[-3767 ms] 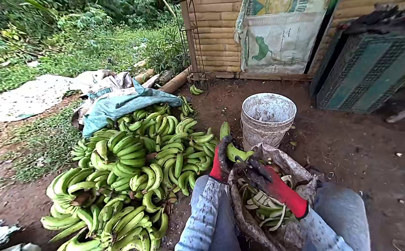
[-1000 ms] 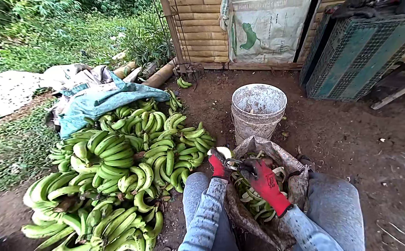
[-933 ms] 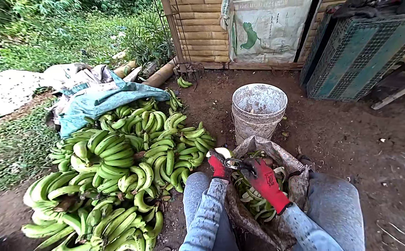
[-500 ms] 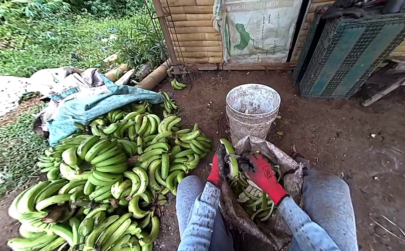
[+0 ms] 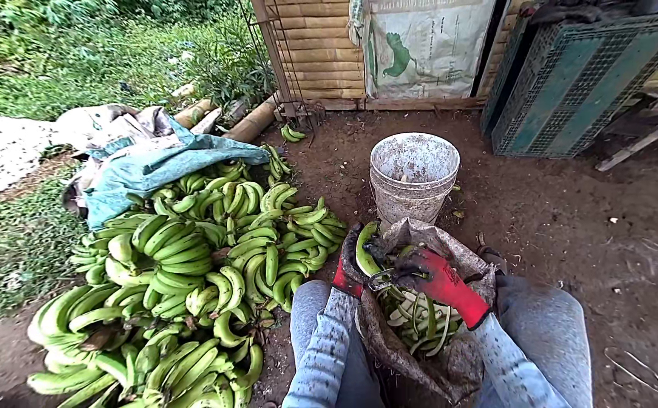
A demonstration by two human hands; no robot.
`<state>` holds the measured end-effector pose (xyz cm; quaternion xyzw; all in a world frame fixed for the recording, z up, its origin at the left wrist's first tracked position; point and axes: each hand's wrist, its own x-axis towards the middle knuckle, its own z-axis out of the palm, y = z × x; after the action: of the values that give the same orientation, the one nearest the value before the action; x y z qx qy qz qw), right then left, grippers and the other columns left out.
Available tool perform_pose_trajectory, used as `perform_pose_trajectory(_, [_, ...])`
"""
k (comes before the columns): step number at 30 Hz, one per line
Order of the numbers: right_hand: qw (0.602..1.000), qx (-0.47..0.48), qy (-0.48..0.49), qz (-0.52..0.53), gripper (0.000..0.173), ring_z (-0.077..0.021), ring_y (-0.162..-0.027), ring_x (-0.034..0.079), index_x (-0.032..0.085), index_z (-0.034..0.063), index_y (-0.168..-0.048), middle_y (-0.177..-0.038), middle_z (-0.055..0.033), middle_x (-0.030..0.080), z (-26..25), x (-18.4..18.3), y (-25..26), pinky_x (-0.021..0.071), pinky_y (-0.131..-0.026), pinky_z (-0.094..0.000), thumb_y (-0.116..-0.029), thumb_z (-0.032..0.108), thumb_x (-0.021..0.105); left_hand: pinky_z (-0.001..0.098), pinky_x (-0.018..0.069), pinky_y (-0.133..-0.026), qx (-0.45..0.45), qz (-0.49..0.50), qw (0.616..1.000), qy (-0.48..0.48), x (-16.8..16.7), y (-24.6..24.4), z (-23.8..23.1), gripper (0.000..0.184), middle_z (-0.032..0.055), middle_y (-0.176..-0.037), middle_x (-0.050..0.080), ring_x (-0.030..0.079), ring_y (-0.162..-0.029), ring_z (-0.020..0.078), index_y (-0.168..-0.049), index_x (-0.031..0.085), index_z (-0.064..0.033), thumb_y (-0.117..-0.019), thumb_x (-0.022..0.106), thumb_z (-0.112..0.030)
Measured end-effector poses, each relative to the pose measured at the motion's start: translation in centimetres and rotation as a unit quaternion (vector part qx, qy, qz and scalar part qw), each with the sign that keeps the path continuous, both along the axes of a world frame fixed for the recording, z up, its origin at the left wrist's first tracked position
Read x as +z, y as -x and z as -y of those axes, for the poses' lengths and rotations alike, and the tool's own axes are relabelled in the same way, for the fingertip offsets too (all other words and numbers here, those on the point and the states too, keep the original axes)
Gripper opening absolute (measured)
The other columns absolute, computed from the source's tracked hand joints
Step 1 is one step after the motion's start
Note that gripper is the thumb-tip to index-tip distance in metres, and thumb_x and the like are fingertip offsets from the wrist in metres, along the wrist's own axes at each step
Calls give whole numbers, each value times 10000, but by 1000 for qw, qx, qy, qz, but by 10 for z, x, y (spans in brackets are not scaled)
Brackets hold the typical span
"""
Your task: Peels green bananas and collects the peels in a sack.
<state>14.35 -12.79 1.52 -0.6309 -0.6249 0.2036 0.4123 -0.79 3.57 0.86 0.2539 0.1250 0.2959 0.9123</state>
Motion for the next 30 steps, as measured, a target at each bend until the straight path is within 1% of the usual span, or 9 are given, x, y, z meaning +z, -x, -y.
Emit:
perform_pose_trajectory(4, [993, -23, 32, 113, 325, -375, -1249, 603, 742, 159, -1255, -1267, -192, 680, -7, 2, 4, 416, -1115, -552, -973, 288, 645, 242, 541, -510, 44, -143, 986, -79, 3, -11, 13, 414, 48, -698, 605, 602, -551, 115, -1017, 602, -57, -1115, 290, -312])
perform_pose_trajectory(7, [990, -104, 55, 78, 349, -402, -1251, 599, 720, 96, -1282, -1276, -228, 667, -17, -2, 14, 416, -1119, -550, -982, 238, 615, 248, 564, -722, 94, -259, 925, -261, -3, -8, 22, 308, 66, -953, 657, 638, -785, 90, -1285, 567, -12, -1109, 367, -168])
perform_pose_trajectory(12, [949, -278, 149, -30, 398, -361, -1232, 626, 604, 47, -1392, -1327, -225, 639, -35, -32, 3, 469, -1083, -516, -1046, 229, 530, 302, 513, -991, 76, -401, 834, -372, -11, -8, 36, 374, 160, -1238, 657, 634, -1095, 131, -1346, 577, 32, -1112, 403, -201])
perform_pose_trajectory(13, [944, -293, 144, -45, 399, -345, -1211, 640, 603, 49, -1388, -1311, -218, 649, -34, -37, -2, 479, -1071, -509, -1051, 250, 532, 307, 530, -966, 69, -398, 844, -354, -14, -7, 35, 382, 146, -1215, 673, 648, -1066, 130, -1347, 589, 14, -1115, 397, -221])
perform_pose_trajectory(16, [967, -214, 67, -121, 348, -202, -1114, 680, 678, 64, -1296, -1221, -130, 704, -20, -22, -9, 535, -1012, -388, -1000, 242, 639, 279, 557, -562, 93, -284, 936, -187, -10, -8, 24, 343, 72, -807, 645, 624, -627, 128, -1159, 588, -22, -1122, 310, -219])
perform_pose_trajectory(20, [986, 53, 115, -113, 318, -90, -1064, 671, 751, 103, -1197, -1167, -53, 718, 1, 11, -11, 542, -984, -287, -912, 243, 769, 231, 510, -478, 9, -140, 989, -42, -2, -6, 16, 420, 34, -656, 593, 571, -512, 100, -962, 598, -55, -1093, 256, -262])
perform_pose_trajectory(24, [991, -93, 92, -18, 360, -256, -1164, 650, 722, 130, -1273, -1255, -145, 677, -4, 0, 2, 501, -1054, -442, -945, 274, 689, 237, 555, -595, 1, -168, 972, -166, -3, -7, 30, 360, 41, -808, 653, 627, -655, 92, -1152, 612, -35, -1115, 298, -207])
perform_pose_trajectory(27, [952, -292, 83, -31, 379, -335, -1182, 649, 674, 79, -1324, -1291, -208, 657, -13, -20, -4, 503, -1049, -498, -993, 261, 639, 227, 552, -696, 9, -309, 903, -299, 2, -2, 38, 287, 49, -897, 664, 626, -748, 71, -1166, 628, 2, -1102, 395, -153])
perform_pose_trajectory(30, [935, -342, 73, -57, 391, -338, -1168, 655, 665, 57, -1323, -1260, -209, 670, -9, -14, -13, 501, -1038, -512, -988, 258, 659, 382, 483, -1016, 25, -533, 720, -443, 8, -3, 30, 318, 172, -1196, 679, 637, -1119, 211, -1260, 661, -1, -1050, 537, -206])
